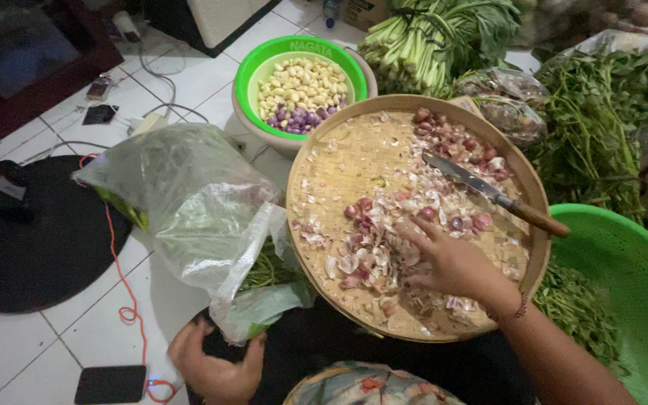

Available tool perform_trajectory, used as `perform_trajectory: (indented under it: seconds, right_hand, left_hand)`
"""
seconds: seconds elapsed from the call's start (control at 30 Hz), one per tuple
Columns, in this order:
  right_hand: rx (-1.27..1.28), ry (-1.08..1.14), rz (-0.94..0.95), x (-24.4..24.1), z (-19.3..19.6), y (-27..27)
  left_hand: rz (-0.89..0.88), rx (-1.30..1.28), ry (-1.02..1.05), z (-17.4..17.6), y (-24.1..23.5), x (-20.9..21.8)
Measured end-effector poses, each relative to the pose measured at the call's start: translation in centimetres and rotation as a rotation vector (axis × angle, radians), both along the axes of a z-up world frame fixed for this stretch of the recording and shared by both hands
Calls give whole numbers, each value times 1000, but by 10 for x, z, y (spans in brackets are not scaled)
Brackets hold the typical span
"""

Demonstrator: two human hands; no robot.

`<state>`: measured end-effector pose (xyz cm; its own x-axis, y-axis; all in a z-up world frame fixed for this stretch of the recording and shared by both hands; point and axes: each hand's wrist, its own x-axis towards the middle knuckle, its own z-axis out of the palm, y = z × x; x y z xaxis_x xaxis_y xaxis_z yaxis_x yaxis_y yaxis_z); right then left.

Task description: The person sits on the floor and peels small red onions using a knife over a woven tray. They trim the ends and remove the outer skins, placing the peeled onions into a green bowl nearby.

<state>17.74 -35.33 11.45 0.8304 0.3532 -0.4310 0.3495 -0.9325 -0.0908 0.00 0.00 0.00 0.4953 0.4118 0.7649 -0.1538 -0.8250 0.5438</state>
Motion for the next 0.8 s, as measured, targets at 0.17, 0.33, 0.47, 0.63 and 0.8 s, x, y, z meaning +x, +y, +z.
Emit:
perform_trajectory:
  seconds: [0.17,0.33,0.47,0.63,0.8]
  right_hand:
    - [413,-407,91,34,-25,-3]
    - [332,-501,220,76,-53,68]
    - [81,-444,233,88,-65,89]
    - [213,-345,82,115,-62,60]
    - [635,-350,268,89,-55,-5]
  left_hand:
    - [-722,368,-150,42,-37,11]
    - [-922,162,24,69,-96,45]
    - [-903,96,77,73,-102,55]
    - [-856,41,129,45,-83,55]
    - [-513,20,-302,-9,-73,29]
